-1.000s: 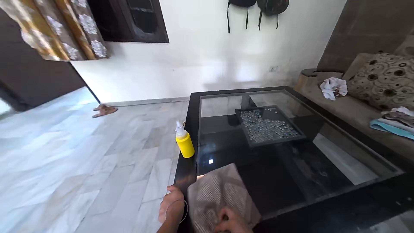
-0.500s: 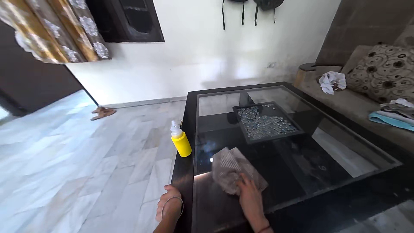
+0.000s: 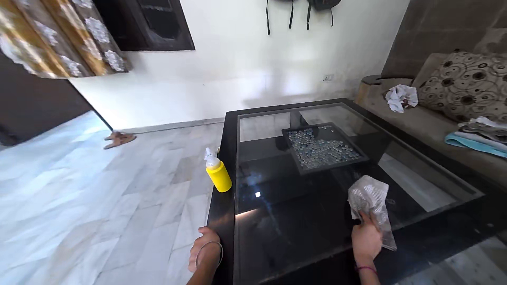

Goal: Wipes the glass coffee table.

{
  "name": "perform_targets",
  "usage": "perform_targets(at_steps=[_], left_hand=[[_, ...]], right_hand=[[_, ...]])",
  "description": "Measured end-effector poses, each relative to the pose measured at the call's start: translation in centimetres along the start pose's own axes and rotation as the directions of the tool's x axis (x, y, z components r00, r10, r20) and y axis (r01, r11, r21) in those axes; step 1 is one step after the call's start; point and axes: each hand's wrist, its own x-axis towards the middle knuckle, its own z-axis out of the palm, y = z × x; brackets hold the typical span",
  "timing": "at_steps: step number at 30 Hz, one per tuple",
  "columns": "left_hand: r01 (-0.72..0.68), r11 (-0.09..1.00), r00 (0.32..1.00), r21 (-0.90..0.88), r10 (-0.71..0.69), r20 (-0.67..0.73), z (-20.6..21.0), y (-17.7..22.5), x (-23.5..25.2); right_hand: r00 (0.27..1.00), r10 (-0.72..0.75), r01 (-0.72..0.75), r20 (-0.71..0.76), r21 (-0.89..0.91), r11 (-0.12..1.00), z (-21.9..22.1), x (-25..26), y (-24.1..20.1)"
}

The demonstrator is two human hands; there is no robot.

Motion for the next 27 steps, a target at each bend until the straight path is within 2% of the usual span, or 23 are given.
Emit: perform_targets(at_steps=[3, 5, 6, 8, 10, 11, 13, 15, 16, 18, 20, 22, 24, 26, 27], left_hand=[[0.004, 1.0, 1.0, 0.009, -0.004, -0.003, 0.0, 0.1, -0.1], [0.004, 1.0, 1.0, 0.029, -0.004, -0.003, -0.1, 0.1, -0.2], [0.005, 1.0, 1.0, 0.029, -0.005, -0.003, -0.1, 0.1, -0.3], [0.008, 1.0, 1.0, 0.026, -0.008, -0.006, -0.1, 0.2, -0.2], [0.009, 1.0, 1.0, 0.027, -0.009, -0.005, 0.1, 0.1, 0.1], [0.01, 1.0, 1.0, 0.029, -0.01, -0.002, 0.1, 0.2, 0.1], [-0.001, 0.999, 1.0, 0.049, 0.002, -0.004, -0.1, 0.1, -0.2], [-0.039, 0.997, 0.999, 0.072, 0.039, 0.005, -0.6, 0.0, -0.8], [-0.047, 0.996, 0.999, 0.071, 0.046, 0.012, -0.7, 0.0, -1.0], [-0.036, 0.997, 0.999, 0.061, 0.036, 0.004, -0.5, 0.0, -0.9], [-0.009, 0.999, 1.0, 0.046, 0.01, -0.018, 0.0, 0.0, -0.3], [-0.002, 1.0, 1.0, 0.025, 0.002, -0.015, 0.0, 0.0, 0.0], [-0.017, 0.999, 1.0, 0.032, 0.017, -0.02, 0.4, -0.3, 1.2], [-0.012, 0.999, 0.999, 0.048, 0.014, -0.045, 1.5, -0.8, 3.6], [-0.009, 0.998, 0.999, 0.063, 0.012, -0.052, 1.7, -0.8, 3.8]], right_hand=[[0.981, -0.133, 0.129, 0.143, 0.036, 0.991, 0.8, -1.5, -2.0], [0.922, -0.248, 0.235, 0.298, 0.078, 0.969, 1.3, -3.2, -3.9], [0.87, -0.315, 0.296, 0.379, 0.11, 0.949, 1.6, -4.2, -4.7], [0.728, -0.451, 0.416, 0.517, 0.19, 0.889, 2.0, -6.6, -6.4], [0.522, -0.577, 0.535, 0.628, 0.286, 0.795, 2.1, -9.4, -7.8], [0.407, -0.644, 0.588, 0.648, 0.354, 0.728, 2.1, -10.9, -8.1], [0.237, -0.775, 0.64, 0.586, 0.506, 0.579, 2.5, -13.7, -8.2], [0.138, -0.834, 0.637, 0.534, 0.597, 0.487, 2.6, -15.4, -8.4], [0.117, -0.844, 0.633, 0.523, 0.616, 0.469, 2.7, -15.8, -8.3], [0.119, -0.84, 0.642, 0.53, 0.604, 0.472, 2.8, -15.1, -8.1], [0.184, -0.823, 0.677, 0.537, 0.537, 0.502, 3.0, -13.2, -7.8], [0.329, -0.784, 0.708, 0.526, 0.413, 0.573, 3.2, -10.8, -7.3], [0.506, -0.688, 0.675, 0.521, 0.258, 0.692, 3.0, -7.9, -6.8], [0.675, -0.514, 0.555, 0.529, 0.096, 0.827, 2.0, -5.0, -6.0], [0.765, -0.423, 0.476, 0.486, 0.016, 0.879, 1.5, -3.8, -5.2]])
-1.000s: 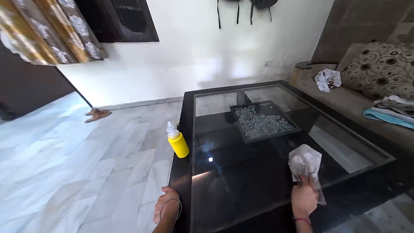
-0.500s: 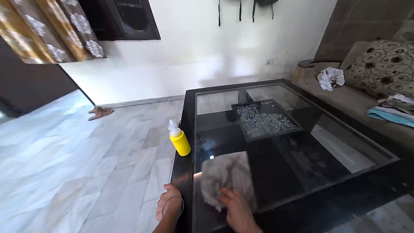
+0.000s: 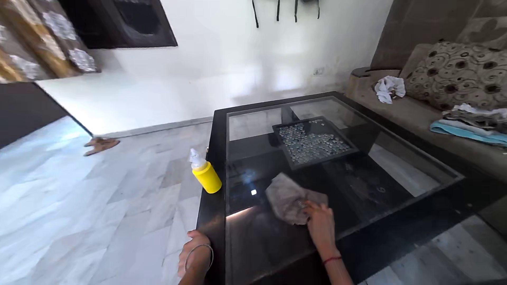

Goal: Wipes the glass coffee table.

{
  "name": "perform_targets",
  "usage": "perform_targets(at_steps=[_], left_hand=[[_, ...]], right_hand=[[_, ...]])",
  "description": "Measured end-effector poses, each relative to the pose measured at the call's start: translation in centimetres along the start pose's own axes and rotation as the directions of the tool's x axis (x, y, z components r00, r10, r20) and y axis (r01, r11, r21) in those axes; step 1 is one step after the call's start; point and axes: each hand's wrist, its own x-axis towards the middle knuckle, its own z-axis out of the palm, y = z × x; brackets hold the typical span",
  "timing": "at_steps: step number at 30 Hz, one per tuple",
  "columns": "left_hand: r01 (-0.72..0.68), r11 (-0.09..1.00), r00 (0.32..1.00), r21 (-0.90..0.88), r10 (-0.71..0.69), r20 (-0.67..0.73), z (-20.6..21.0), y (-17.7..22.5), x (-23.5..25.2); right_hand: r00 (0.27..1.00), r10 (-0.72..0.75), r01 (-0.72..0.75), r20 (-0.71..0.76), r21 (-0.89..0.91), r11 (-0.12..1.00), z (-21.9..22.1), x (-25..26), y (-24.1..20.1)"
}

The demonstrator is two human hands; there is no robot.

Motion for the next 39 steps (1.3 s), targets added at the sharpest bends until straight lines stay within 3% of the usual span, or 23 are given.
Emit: perform_targets(at_steps=[3, 6, 8, 10, 15, 17, 19, 22, 24, 26, 29, 34, 37, 39], left_hand=[[-0.004, 1.0, 0.999, -0.029, 0.006, 0.051, -1.4, 0.5, -2.8], [0.034, 0.999, 0.999, -0.017, -0.034, 0.015, -1.0, 0.5, -1.8], [0.043, 0.998, 0.999, -0.037, -0.042, 0.021, -0.7, 0.4, -0.9], [0.022, 0.998, 0.999, -0.058, -0.019, 0.043, -1.4, 0.4, -2.4], [0.013, 0.999, 0.998, -0.036, -0.011, 0.057, -2.2, 0.7, -3.7], [0.034, 0.999, 0.999, -0.024, -0.033, 0.039, -2.0, 0.7, -3.3], [0.017, 0.999, 0.998, -0.043, -0.014, 0.061, -2.1, 0.7, -3.5], [0.003, 1.0, 0.999, -0.02, -0.002, 0.048, -1.8, 0.7, -3.6], [-0.009, 1.0, 0.999, 0.019, 0.008, 0.047, -1.9, 0.8, -3.8], [-0.037, 0.997, 0.998, 0.062, 0.034, 0.051, -2.2, 0.8, -4.1], [-0.046, 0.999, 0.997, 0.006, 0.046, 0.054, -2.6, 0.6, -4.9], [-0.014, 1.0, 0.998, -0.008, 0.015, 0.064, -2.7, 0.8, -4.5], [-0.002, 1.0, 0.999, 0.031, 0.001, 0.054, -2.0, 0.7, -3.2], [0.006, 1.0, 0.998, -0.02, -0.004, 0.064, -2.2, 0.9, -3.7]], right_hand=[[0.907, 0.31, -0.312, -0.285, 0.04, 0.949, -1.3, 0.5, 4.0], [0.767, 0.441, -0.427, -0.467, 0.143, 0.893, -2.0, 0.3, 6.4], [0.771, 0.456, -0.453, -0.444, 0.119, 0.883, -2.0, 0.1, 6.3], [0.828, 0.418, -0.43, -0.374, 0.053, 0.901, -1.8, -0.1, 5.3], [0.984, 0.136, -0.128, -0.115, 0.073, 0.989, 0.1, -0.9, 0.6], [0.998, -0.041, 0.035, 0.045, 0.121, 0.992, 1.0, -1.8, -2.1], [0.955, -0.252, 0.225, 0.155, 0.171, 0.959, 2.4, -3.0, -4.3], [0.799, -0.552, 0.481, 0.238, 0.296, 0.825, 4.3, -5.5, -6.9], [0.72, -0.649, 0.552, 0.245, 0.365, 0.75, 5.1, -6.6, -8.0], [0.7, -0.669, 0.562, 0.25, 0.385, 0.732, 5.4, -6.9, -8.3], [0.72, -0.611, 0.521, 0.33, 0.324, 0.79, 4.0, -5.6, -7.5], [0.914, -0.27, 0.253, 0.303, 0.094, 0.963, 0.0, -1.3, -3.0], [0.994, -0.02, 0.017, 0.109, 0.026, 1.0, -1.8, 0.2, 1.3], [0.983, 0.165, -0.164, -0.081, 0.027, 0.986, -2.5, 0.4, 3.9]])
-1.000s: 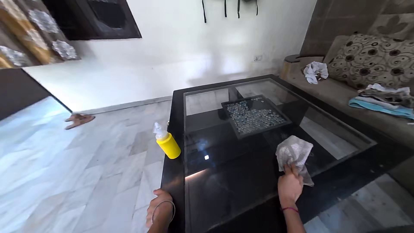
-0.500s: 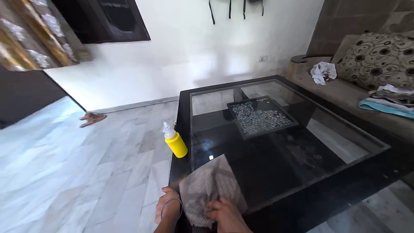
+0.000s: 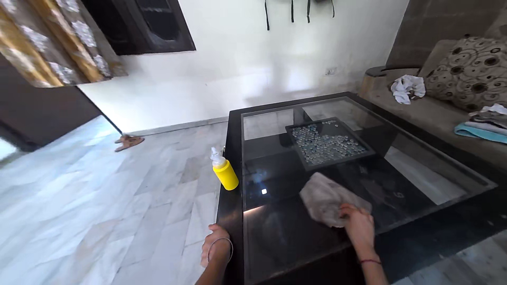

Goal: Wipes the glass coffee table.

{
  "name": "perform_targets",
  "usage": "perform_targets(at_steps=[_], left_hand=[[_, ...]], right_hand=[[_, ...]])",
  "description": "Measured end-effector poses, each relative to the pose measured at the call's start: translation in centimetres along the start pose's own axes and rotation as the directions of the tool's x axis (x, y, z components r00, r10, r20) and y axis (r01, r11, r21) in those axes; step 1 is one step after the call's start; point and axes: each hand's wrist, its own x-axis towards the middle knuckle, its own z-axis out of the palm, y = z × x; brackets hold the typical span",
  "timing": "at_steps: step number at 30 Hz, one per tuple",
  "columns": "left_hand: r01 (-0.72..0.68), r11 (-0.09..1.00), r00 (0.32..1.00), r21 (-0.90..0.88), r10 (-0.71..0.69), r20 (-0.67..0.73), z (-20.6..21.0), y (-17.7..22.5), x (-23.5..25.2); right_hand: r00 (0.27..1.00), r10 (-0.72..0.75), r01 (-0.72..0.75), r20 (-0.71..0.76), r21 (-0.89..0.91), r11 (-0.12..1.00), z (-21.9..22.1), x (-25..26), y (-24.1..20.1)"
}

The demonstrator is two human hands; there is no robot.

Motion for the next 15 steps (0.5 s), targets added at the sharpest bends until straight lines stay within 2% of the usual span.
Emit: perform_targets(at_steps=[3, 5, 7, 9, 12, 15], left_hand=[[0.007, 1.0, 1.0, -0.03, -0.007, -0.002, 0.0, -0.1, -0.3], [0.016, 0.999, 1.0, -0.044, -0.016, -0.001, -0.1, -0.1, -0.4], [0.019, 0.999, 1.0, -0.038, -0.019, 0.0, -0.1, 0.1, -0.5], [0.009, 1.0, 1.0, -0.026, -0.009, 0.0, -0.4, 0.1, -1.1], [0.011, 0.999, 1.0, -0.03, -0.011, 0.015, -0.6, 0.1, -1.3], [0.016, 0.999, 1.0, -0.029, -0.016, 0.015, -0.6, 0.2, -1.3]], right_hand=[[0.941, 0.198, -0.191, -0.273, 0.05, 0.98, -0.3, 0.0, 3.0], [0.905, 0.273, -0.253, -0.327, 0.103, 0.962, -0.4, 0.0, 4.0], [0.91, 0.271, -0.243, -0.315, 0.125, 0.962, -0.4, -0.1, 3.6], [0.941, 0.199, -0.171, -0.274, 0.121, 0.978, 0.1, -0.4, 2.4], [0.991, 0.057, -0.041, -0.12, 0.134, 0.99, 1.4, -1.5, -0.8], [0.981, -0.188, 0.176, 0.052, 0.186, 0.967, 3.2, -3.4, -4.5]])
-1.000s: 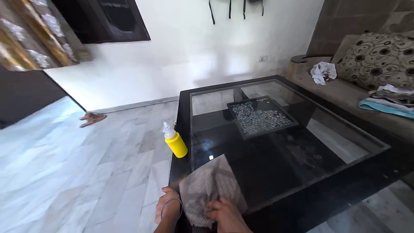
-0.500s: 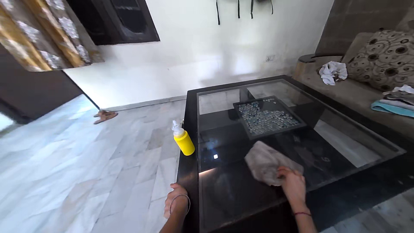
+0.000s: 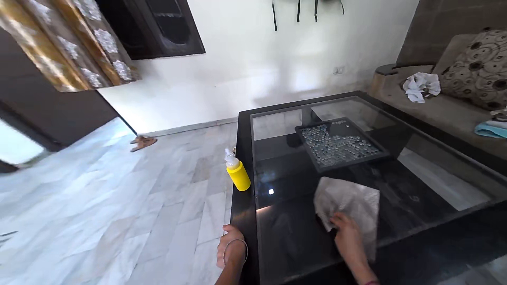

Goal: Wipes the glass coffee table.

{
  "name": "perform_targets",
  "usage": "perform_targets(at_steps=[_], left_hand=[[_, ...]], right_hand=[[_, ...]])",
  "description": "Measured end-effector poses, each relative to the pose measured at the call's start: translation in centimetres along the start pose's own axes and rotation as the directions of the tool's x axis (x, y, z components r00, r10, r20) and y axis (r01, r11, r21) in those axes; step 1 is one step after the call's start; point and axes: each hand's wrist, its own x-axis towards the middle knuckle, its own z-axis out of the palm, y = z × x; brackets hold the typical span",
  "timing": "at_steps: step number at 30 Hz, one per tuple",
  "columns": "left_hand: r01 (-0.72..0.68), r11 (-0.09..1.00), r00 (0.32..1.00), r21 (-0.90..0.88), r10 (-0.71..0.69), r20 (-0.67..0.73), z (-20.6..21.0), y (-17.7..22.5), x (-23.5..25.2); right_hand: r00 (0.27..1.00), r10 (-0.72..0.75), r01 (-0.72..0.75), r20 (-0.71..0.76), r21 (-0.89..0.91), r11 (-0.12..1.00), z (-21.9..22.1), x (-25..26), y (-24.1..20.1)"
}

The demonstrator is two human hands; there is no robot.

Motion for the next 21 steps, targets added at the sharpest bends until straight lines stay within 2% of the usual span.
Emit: perform_targets(at_steps=[2, 4, 6, 9, 12, 15, 18, 21], left_hand=[[-0.002, 1.0, 1.0, 0.003, 0.002, 0.008, 0.0, -0.1, 0.0], [0.0, 1.0, 1.0, 0.006, 0.0, 0.011, 0.2, -0.1, 0.2], [-0.004, 1.0, 1.0, 0.019, 0.004, 0.005, 0.4, -0.1, 0.5], [0.005, 1.0, 1.0, 0.018, -0.005, 0.01, 0.2, -0.1, 0.1], [-0.001, 1.0, 1.0, 0.018, 0.001, -0.003, 0.8, -0.3, 1.0], [-0.004, 1.0, 1.0, 0.02, 0.004, 0.0, 1.0, -0.5, 1.3], [-0.016, 0.999, 1.0, 0.048, 0.015, 0.011, 1.0, -0.6, 1.4], [0.001, 1.0, 1.0, 0.03, -0.001, 0.002, 1.1, -0.6, 2.0]], right_hand=[[0.976, -0.164, 0.159, 0.142, 0.049, 0.986, 1.7, -1.2, -2.1], [0.906, -0.322, 0.299, 0.275, 0.126, 0.946, 3.0, -2.5, -3.9], [0.829, -0.449, 0.395, 0.333, 0.22, 0.892, 4.1, -3.5, -5.1], [0.779, -0.497, 0.427, 0.381, 0.257, 0.867, 4.2, -3.8, -5.6], [0.843, -0.398, 0.372, 0.363, 0.141, 0.917, 3.2, -2.2, -4.2], [0.944, -0.202, 0.215, 0.263, -0.024, 0.976, 0.9, 0.0, -1.6], [1.0, -0.006, 0.009, 0.021, -0.127, 0.992, -1.6, 1.4, 1.6], [0.952, 0.164, -0.208, -0.26, -0.151, 0.966, -3.1, 1.8, 4.8]])
